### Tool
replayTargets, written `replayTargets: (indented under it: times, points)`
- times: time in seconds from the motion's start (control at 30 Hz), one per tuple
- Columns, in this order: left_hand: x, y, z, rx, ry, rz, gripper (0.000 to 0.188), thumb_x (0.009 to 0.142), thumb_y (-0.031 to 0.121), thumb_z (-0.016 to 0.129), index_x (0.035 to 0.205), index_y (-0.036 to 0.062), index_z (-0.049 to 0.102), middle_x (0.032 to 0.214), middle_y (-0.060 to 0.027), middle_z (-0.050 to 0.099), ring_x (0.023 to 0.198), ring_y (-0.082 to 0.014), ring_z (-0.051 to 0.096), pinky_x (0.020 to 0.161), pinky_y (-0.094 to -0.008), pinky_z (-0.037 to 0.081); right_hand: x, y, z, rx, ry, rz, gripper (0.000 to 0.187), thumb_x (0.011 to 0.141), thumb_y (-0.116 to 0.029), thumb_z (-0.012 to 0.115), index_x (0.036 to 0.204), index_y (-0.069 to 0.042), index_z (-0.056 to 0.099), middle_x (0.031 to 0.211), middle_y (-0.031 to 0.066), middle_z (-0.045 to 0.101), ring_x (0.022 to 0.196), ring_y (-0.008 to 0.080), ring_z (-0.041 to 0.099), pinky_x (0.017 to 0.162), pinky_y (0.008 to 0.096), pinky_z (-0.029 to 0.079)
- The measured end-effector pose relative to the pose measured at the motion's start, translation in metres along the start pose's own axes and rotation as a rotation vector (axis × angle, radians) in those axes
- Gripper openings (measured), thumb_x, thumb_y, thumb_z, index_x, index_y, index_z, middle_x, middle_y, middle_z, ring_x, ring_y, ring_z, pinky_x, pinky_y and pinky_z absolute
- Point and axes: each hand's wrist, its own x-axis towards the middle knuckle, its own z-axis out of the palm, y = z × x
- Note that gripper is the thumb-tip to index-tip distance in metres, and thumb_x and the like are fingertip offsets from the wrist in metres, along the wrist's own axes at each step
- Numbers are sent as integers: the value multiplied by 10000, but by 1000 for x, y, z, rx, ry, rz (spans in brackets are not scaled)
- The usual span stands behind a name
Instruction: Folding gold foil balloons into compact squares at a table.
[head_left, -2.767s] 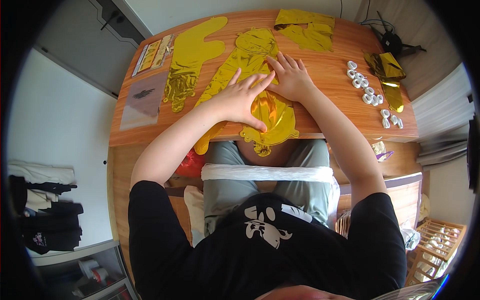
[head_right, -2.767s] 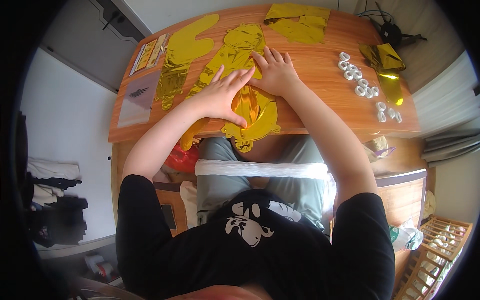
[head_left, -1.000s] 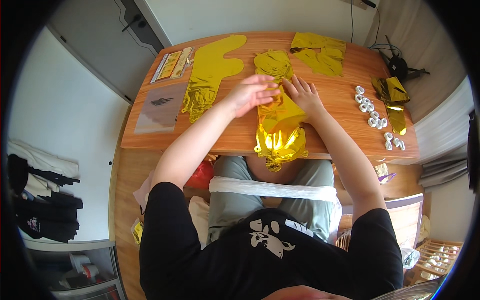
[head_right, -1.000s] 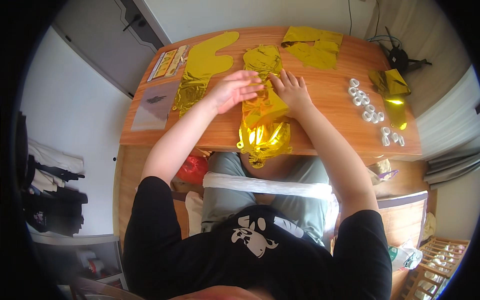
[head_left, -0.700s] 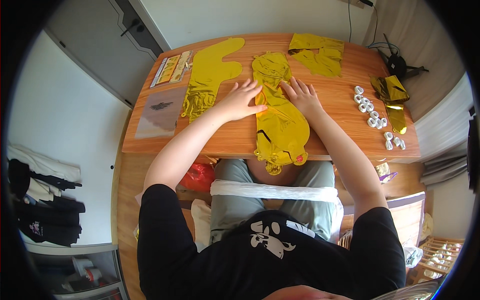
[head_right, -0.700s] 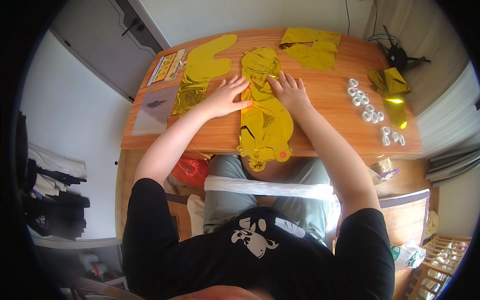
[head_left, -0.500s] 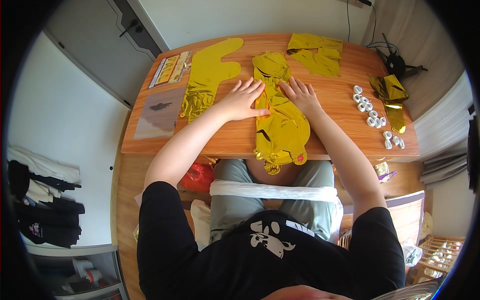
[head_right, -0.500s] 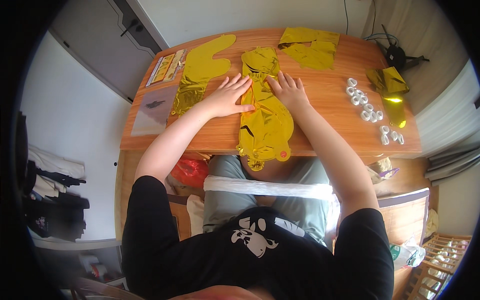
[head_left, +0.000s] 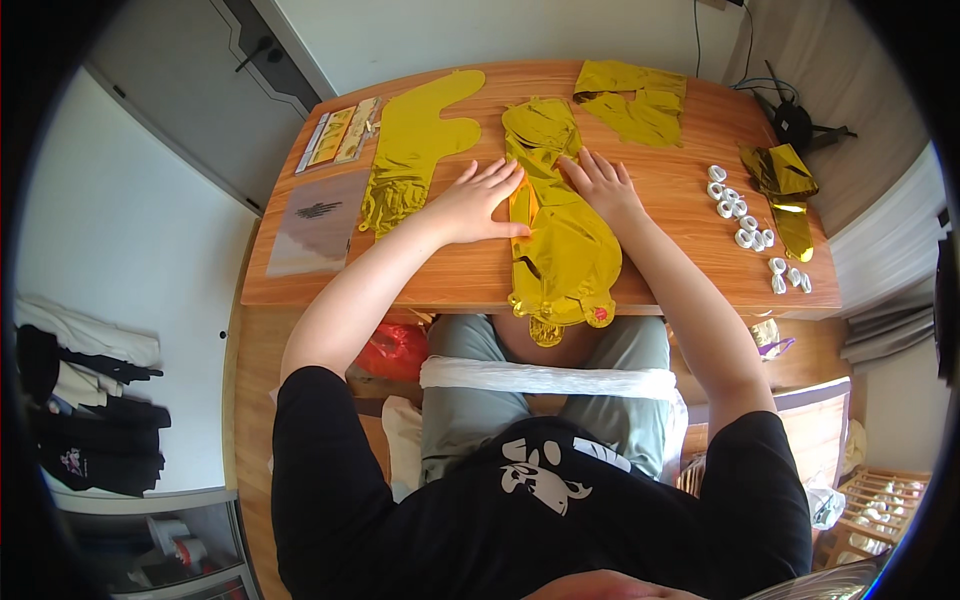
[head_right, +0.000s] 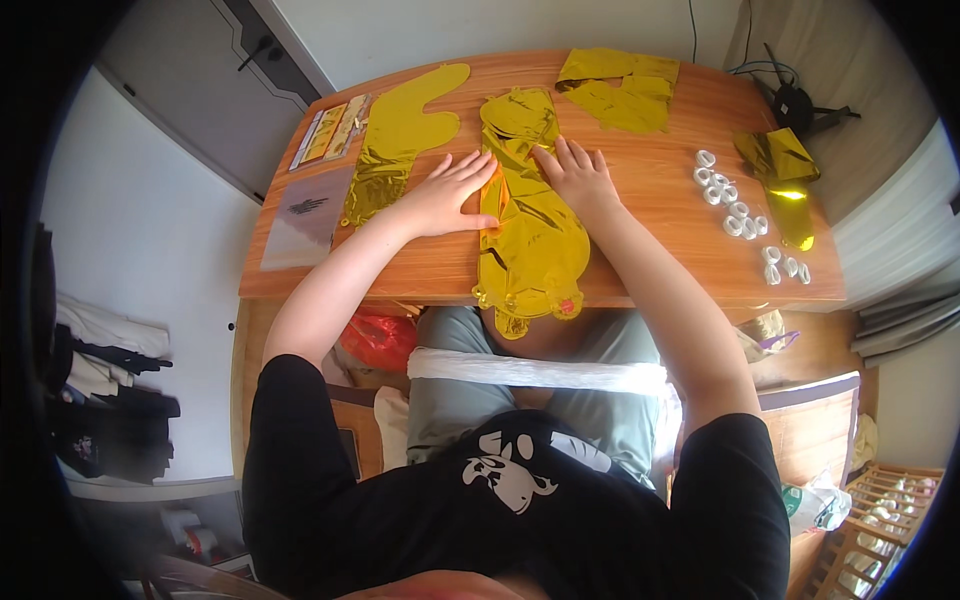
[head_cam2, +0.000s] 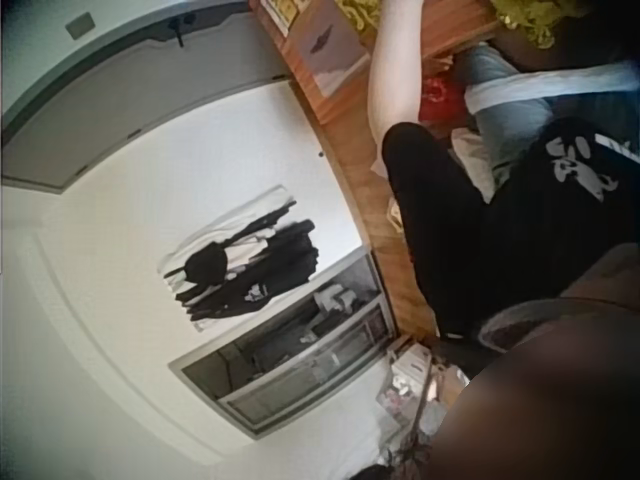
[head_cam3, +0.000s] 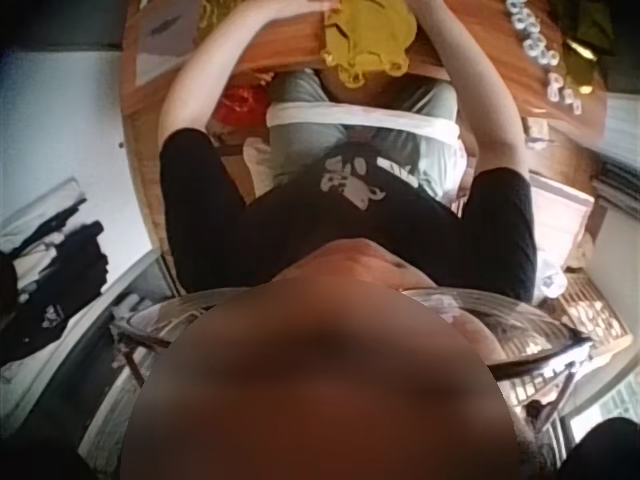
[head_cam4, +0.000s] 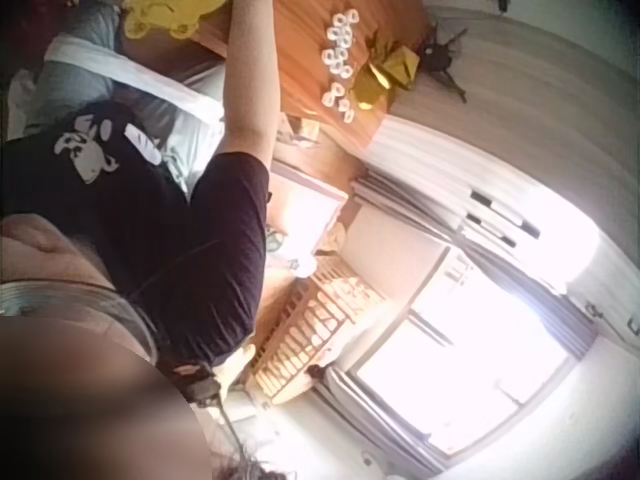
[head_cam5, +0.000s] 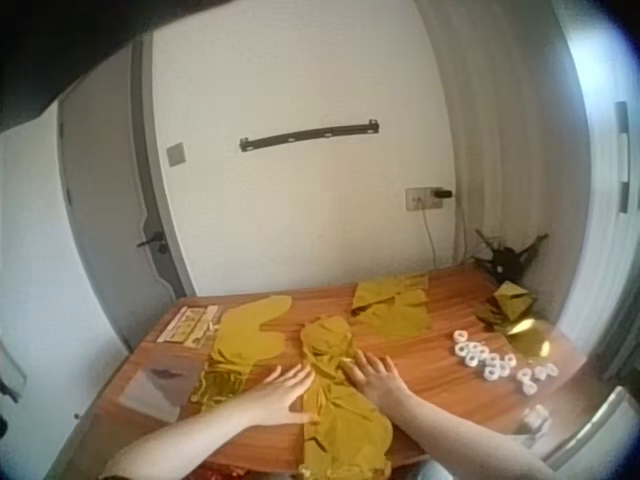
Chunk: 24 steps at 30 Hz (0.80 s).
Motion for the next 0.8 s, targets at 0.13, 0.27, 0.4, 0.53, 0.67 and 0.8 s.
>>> replayTargets:
  times: [0.13, 0.27, 0.4, 0.53, 0.67, 0.8]
  points:
    - [0, 5, -1, 52, -19, -44, 1176, 861, 788, 590, 1638, 5, 182, 1702, -204, 207, 1597, -314, 147, 1288, -544, 88, 3, 1, 2, -52, -25, -1, 569, 1077, -374, 418, 1616, -238, 296, 1639, 171, 365, 1497, 324, 390, 1191, 583, 327]
    - [0, 2, 0, 31, -12, -41, 1253, 814, 870, 550, 1624, -22, 207, 1701, -209, 210, 1603, -306, 122, 1285, -551, 67, 3, -1, 0, -65, -38, 0, 575, 1079, -371, 412, 1624, -247, 277, 1648, 163, 355, 1503, 318, 384, 1194, 580, 327]
    - [3, 6, -2, 34, 53, -32, 1217, 835, 838, 563, 1633, 0, 190, 1702, -206, 210, 1598, -323, 141, 1283, -565, 63, 1, 1, -3, -62, -59, 6, 594, 1073, -390, 421, 1628, -245, 268, 1656, 164, 339, 1515, 316, 363, 1204, 580, 309]
    - [10, 9, 0, 0, 169, 48, 1111, 885, 773, 573, 1654, 73, 182, 1710, -186, 195, 1597, -326, 147, 1283, -574, 65, 0, -6, -12, -22, -96, 21, 619, 1064, -409, 440, 1632, -238, 261, 1671, 160, 313, 1533, 316, 331, 1223, 577, 274]
    - [18, 16, 9, 73, 113, 190, 1063, 908, 787, 517, 1649, 87, 217, 1714, -168, 199, 1598, -322, 147, 1284, -567, 90, 2, -4, -10, 58, -78, 40, 580, 1075, -415, 437, 1606, -218, 315, 1670, 166, 314, 1538, 317, 321, 1226, 568, 274]
    - [24, 22, 6, 4, 14, 190, 1057, 907, 751, 566, 1654, 94, 207, 1715, -167, 198, 1602, -323, 123, 1290, -539, 95, 6, 11, 2, 71, -90, 58, 531, 1083, -423, 427, 1562, -200, 383, 1657, 159, 347, 1540, 315, 316, 1230, 564, 265]
